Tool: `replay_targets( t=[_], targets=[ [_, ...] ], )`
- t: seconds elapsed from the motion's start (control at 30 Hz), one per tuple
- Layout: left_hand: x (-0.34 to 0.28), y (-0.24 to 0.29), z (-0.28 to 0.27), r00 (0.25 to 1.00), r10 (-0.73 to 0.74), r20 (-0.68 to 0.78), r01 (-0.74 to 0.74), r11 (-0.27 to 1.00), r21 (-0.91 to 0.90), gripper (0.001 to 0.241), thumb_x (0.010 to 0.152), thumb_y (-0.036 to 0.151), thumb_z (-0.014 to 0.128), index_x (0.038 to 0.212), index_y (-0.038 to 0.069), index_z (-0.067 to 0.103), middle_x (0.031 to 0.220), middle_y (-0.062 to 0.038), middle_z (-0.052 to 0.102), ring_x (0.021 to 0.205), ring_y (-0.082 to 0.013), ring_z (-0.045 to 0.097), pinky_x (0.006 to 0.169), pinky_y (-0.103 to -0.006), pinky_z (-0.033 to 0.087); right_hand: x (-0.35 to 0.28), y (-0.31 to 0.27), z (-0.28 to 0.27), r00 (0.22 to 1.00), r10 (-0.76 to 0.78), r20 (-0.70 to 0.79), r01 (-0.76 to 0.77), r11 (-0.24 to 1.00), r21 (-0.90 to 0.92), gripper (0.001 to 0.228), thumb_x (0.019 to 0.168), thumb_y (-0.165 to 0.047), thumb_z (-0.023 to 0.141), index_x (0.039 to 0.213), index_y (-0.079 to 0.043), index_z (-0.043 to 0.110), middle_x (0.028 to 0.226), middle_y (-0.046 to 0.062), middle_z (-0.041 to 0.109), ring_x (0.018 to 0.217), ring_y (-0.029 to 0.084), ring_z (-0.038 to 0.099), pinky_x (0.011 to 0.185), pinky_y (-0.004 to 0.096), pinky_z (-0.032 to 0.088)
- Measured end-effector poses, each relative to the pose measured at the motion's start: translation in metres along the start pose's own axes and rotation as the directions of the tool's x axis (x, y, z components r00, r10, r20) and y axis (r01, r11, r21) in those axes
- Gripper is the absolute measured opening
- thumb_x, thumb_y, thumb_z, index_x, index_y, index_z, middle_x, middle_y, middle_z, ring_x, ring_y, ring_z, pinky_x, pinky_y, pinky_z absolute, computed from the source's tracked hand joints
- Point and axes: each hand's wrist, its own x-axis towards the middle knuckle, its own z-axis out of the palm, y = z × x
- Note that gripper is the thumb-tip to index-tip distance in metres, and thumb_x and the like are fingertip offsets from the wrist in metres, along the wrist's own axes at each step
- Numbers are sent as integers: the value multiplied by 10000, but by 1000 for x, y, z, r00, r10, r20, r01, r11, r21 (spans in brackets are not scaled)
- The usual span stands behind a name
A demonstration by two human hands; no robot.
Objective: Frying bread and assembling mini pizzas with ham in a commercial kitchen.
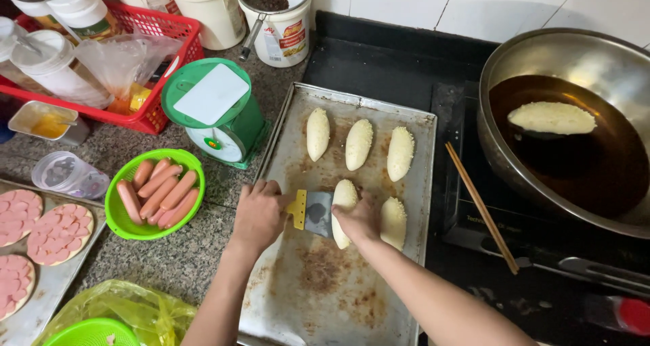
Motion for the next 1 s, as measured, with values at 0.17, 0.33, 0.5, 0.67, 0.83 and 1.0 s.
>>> replay_targets(
  t=[0.17,0.33,0.5,0.67,0.83,1.0],
  targets=[
    [-10,-6,-20,997,-54,57,54,999,8,268,718,379,814,978,417,762,968,85,668,1092,-155,589,981,-374,430,-21,-28,-31,998,-33,61,26,994,109,905,687,-392,881,1406,-14,483,1351,256,524,1276,446,578,1043,484,520],
    [-26,-3,-83,995,-87,47,91,992,-90,334,754,357,806,1082,410,764,1036,52,680,1157,-169,594,993,-397,435,-35,-59,-86,982,-85,170,54,982,182,930,722,-391,840,1469,-23,427,1377,240,548,1294,388,589,1036,447,538],
    [-33,19,-138,969,-146,-201,76,945,-318,410,697,188,798,1095,287,819,1051,30,712,938,-224,623,871,-404,442,-52,-94,-177,881,-427,206,356,883,306,791,824,-273,732,1486,-53,357,1323,170,618,1102,269,694,899,354,591],
    [-24,51,-172,951,-139,-275,32,932,-361,413,696,167,817,1106,216,816,1014,6,706,894,-223,609,829,-375,469,-52,-123,-306,825,-525,212,506,851,138,774,849,-186,711,1506,-60,323,1302,158,568,1119,257,664,896,365,636],
    [-22,76,-167,938,-164,-304,53,938,-342,448,655,146,845,1097,218,822,978,6,710,899,-223,620,883,-381,467,-6,-105,-408,828,-523,203,543,838,-55,843,819,-181,742,1533,-137,296,1334,175,486,1189,289,571,924,462,616],
    [-28,100,-161,937,-222,-269,94,903,-419,435,666,147,851,1098,187,819,962,-6,714,804,-205,606,743,-348,500,58,-57,-449,839,-506,201,543,752,-374,881,762,-257,798,1522,-97,384,1350,198,587,1202,327,640,951,424,547]
  ],
)
